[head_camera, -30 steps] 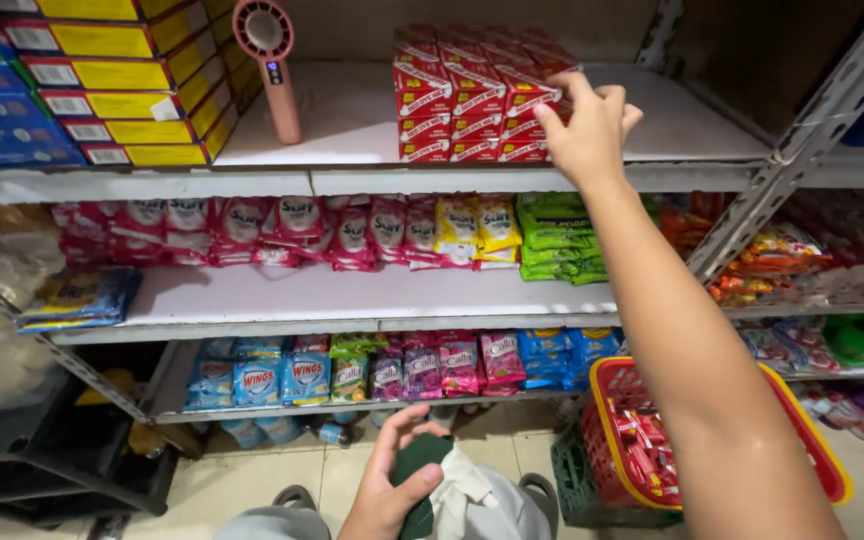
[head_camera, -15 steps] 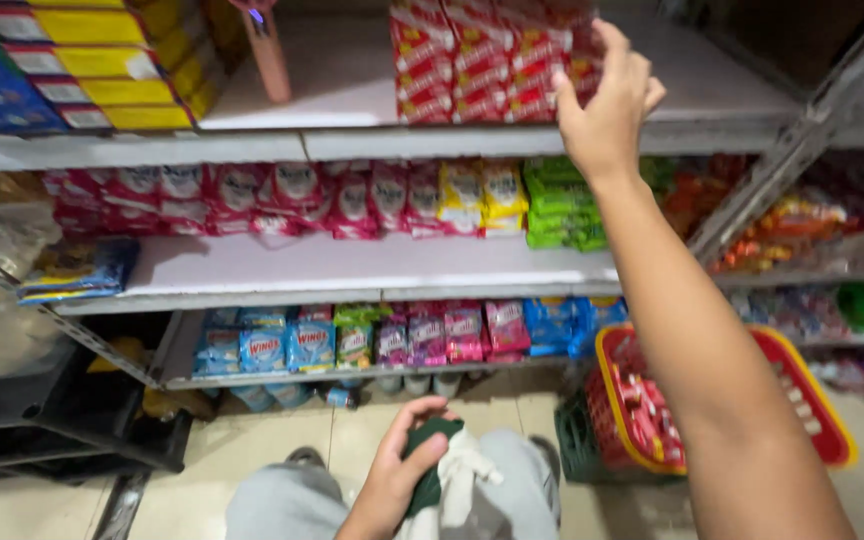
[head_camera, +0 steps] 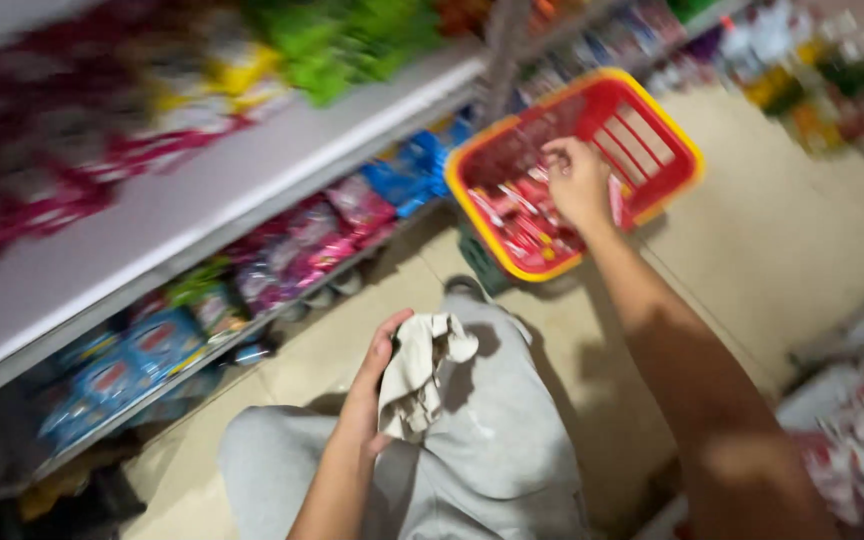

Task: Wiping boxes of red dye wax with a cloth and organizing them on a grocery shelf.

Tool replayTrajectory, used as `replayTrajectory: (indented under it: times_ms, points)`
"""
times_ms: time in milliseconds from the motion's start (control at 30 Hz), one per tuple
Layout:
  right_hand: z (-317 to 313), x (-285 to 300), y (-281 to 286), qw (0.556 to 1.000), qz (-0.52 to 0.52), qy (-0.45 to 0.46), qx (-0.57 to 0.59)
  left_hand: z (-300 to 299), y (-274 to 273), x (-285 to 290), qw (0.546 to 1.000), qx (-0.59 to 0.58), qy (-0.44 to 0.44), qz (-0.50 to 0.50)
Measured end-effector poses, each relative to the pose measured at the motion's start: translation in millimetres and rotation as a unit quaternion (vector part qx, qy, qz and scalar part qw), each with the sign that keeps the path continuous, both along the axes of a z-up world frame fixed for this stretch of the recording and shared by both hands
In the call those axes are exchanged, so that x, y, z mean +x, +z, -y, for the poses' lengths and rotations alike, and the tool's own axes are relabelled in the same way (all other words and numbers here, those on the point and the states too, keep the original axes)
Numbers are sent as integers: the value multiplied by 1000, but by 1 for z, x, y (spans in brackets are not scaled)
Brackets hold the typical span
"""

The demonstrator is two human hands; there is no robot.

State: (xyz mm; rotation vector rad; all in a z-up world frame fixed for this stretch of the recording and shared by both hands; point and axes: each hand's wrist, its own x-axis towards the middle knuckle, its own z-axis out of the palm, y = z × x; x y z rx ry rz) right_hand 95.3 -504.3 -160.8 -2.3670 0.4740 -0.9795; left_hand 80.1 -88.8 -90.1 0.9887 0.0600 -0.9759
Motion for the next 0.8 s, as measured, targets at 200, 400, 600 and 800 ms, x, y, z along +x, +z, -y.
replayTrajectory:
  times_ms: [200,400,600,800]
  points:
    - [99,-67,-109,966,-128,-137,177,66,-47,9,992,-50,-117,-28]
    - [129,-43,-133,905,-404,-58,124,139,-88,24,991,80,-87,-70]
    - [143,17,-186,853,-507,-14,123,178,-109,34,988,107,-73,-82]
    - [139,21,-203,806,-592,19,14,170,-108,30,991,87,-66,-79]
